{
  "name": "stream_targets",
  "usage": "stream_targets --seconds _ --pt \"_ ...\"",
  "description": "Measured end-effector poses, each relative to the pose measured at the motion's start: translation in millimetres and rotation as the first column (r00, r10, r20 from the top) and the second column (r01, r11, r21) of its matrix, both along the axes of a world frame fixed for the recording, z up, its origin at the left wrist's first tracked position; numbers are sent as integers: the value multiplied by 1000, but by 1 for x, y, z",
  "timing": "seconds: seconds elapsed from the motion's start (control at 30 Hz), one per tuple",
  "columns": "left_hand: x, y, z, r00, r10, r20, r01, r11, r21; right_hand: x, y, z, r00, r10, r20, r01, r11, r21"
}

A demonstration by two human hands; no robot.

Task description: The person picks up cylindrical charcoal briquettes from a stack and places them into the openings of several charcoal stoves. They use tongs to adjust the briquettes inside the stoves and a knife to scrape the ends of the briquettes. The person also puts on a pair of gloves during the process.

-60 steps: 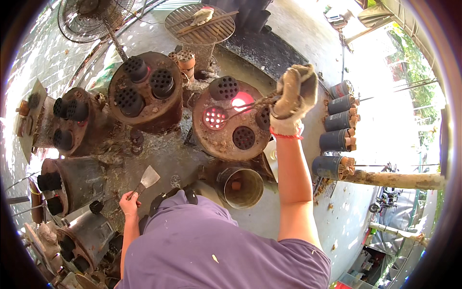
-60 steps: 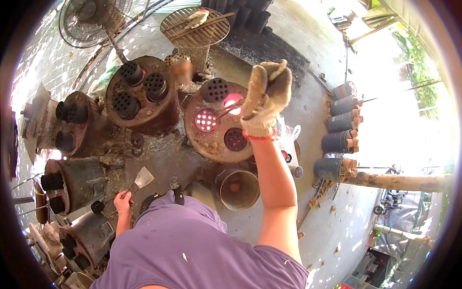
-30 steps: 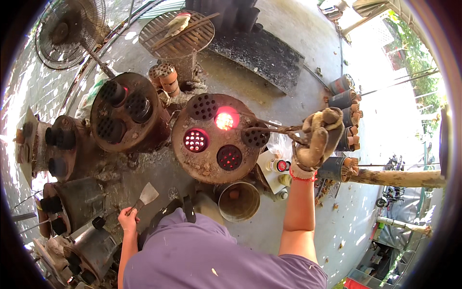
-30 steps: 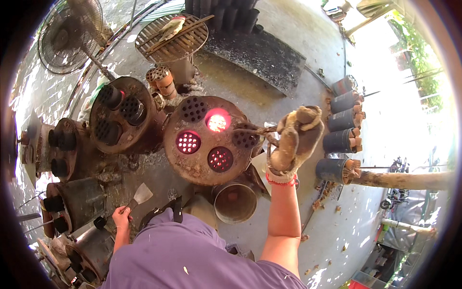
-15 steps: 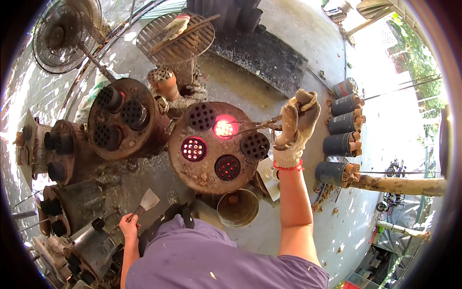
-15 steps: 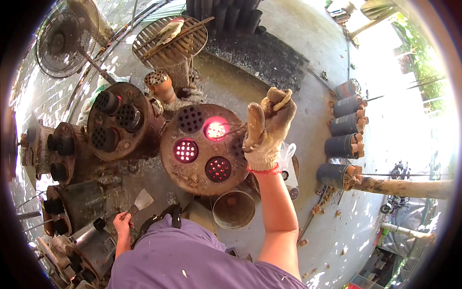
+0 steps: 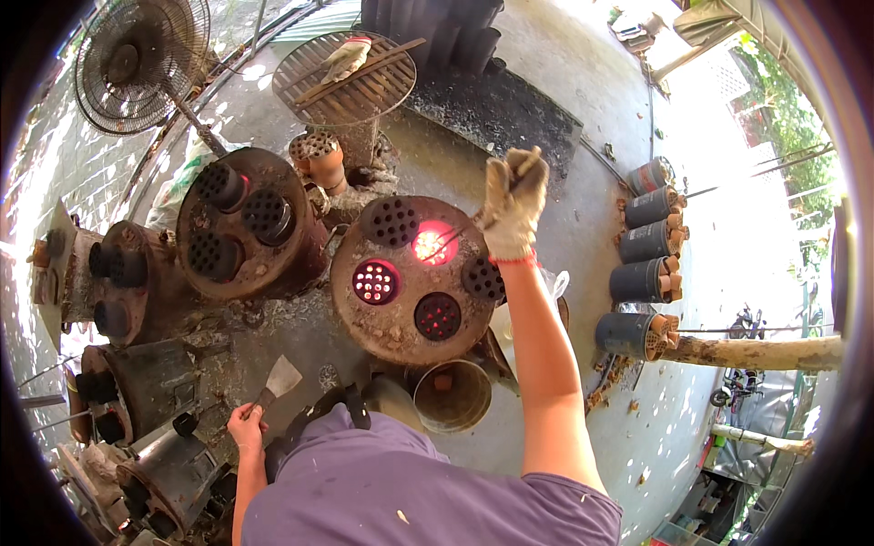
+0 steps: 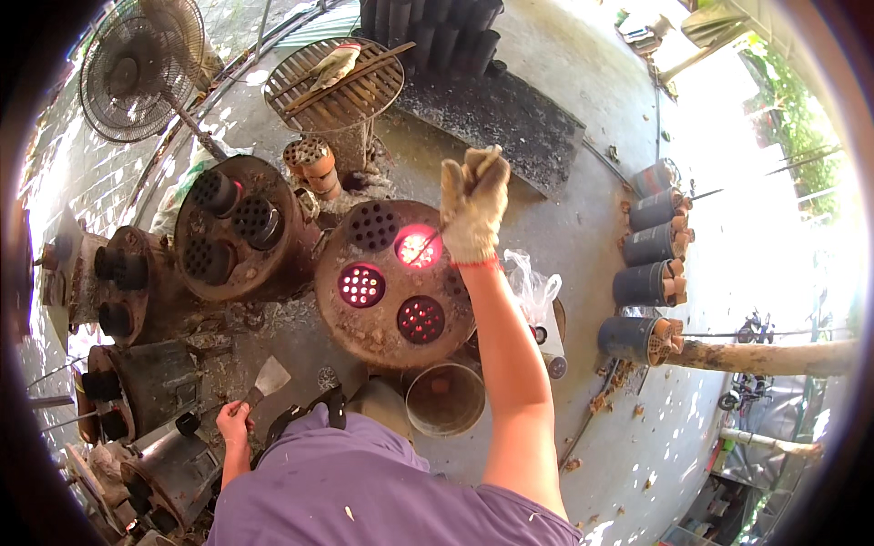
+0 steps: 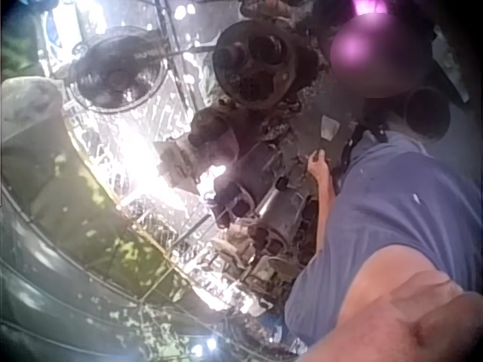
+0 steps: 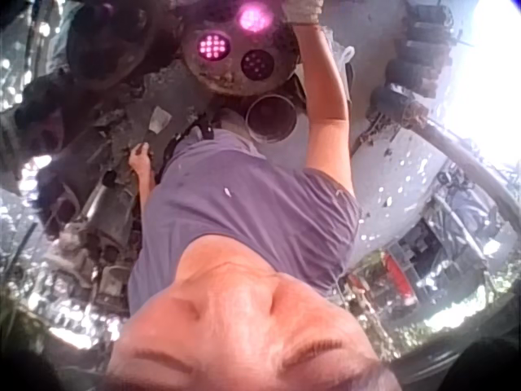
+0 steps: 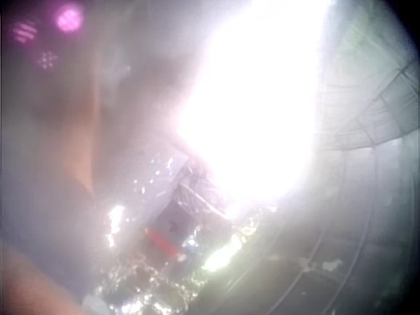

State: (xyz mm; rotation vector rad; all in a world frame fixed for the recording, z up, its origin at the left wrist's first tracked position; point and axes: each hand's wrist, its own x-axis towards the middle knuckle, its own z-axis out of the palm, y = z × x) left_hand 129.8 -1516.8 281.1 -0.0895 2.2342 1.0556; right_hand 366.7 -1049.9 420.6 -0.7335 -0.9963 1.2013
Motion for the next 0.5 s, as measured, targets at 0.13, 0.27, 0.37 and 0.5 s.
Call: stream_targets --seconds 0.13,0.27,0.37,0.5 --pt "-3 -3 0 1000 5 -2 -5 999 33 -8 14 -12 971 76 -226 -93 994 -65" --pt "-4 -9 2 1000 11 -12 -11 999 41 -5 8 34 969 117 -216 -76 979 187" --pt "-4 -15 -2 1000 26 -13 -26 999 36 -6 -11 88 836 -373 401 133 848 513" --pt "-8 -19 -15 1000 -10 1 10 998 63 15 -23 128 841 -344 417 68 832 550"
